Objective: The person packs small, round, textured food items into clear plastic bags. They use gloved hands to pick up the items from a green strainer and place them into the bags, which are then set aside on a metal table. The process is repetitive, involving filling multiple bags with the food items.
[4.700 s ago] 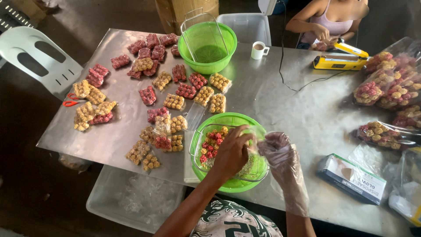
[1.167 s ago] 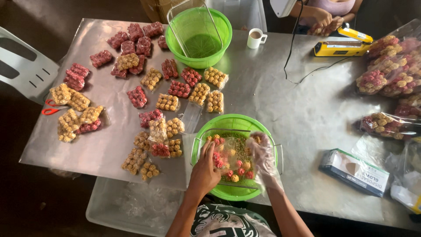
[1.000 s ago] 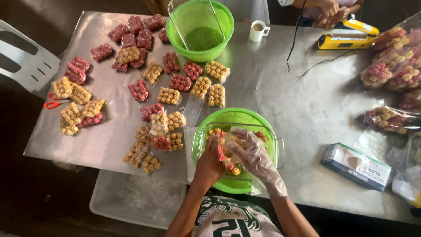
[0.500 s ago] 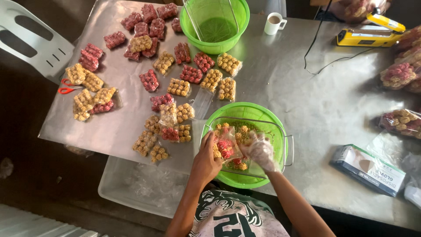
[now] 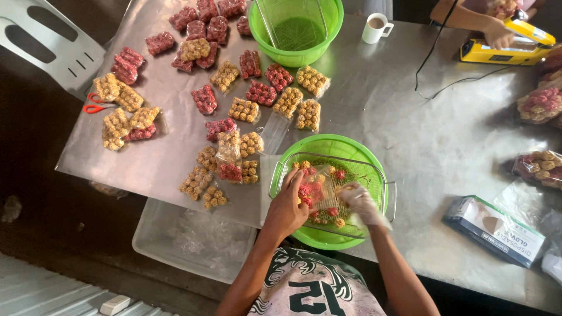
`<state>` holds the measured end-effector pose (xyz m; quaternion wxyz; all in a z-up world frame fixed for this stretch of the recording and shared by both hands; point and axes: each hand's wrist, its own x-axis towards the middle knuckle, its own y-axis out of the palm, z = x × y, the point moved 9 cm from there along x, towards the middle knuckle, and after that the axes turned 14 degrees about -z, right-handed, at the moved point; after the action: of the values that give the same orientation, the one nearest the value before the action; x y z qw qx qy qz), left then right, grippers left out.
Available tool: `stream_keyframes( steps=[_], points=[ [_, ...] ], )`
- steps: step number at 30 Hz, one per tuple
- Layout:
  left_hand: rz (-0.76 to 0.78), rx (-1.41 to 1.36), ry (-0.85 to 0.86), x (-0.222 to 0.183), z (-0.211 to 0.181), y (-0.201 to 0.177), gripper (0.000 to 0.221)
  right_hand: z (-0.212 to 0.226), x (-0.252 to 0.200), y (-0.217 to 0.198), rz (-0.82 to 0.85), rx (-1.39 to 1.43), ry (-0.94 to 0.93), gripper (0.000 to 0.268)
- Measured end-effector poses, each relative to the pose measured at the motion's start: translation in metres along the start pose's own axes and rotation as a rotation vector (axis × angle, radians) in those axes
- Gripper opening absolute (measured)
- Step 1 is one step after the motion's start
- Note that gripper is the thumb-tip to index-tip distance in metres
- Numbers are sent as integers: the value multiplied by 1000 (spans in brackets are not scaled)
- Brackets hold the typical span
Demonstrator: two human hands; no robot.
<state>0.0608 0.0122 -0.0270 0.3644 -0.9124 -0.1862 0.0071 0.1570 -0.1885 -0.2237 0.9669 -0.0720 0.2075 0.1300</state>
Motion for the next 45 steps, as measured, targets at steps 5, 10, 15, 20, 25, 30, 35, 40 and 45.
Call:
stream_keyframes(
  steps=[5,10,15,20,25,30,35,40,45],
  points=[
    [39,-6,-33,-2,-7,2,81,103,-45,-22,-22,294,95,37],
    [104,-19,-75,-4,-5,12,81,195,-85,17,-7,-440,-387,54],
    [-81,-116,-50,2,9,-12,79,172,-28,32,145,15,-47,67],
    [-211,-104,-13,-2,23,-45,76,101,57,52,37,-830,-215,56],
    [-106,-271,-352,-13,38,-52,74,-3,73,128,313,-1466,-360,49],
    [-106,-386,-361,-14,26,-61,72,-29,67,137,285,-1559,-414,53],
    [-58,-283,-288,-11,24,-49,74,-4,30,103,249,-1537,-378,61],
    [-151,-104,98,-4,-6,-38,78,48,-8,59,153,-1052,-209,70],
    [50,-87,-26,2,-6,-7,80,122,-34,-6,-268,446,-42,54]
  ],
)
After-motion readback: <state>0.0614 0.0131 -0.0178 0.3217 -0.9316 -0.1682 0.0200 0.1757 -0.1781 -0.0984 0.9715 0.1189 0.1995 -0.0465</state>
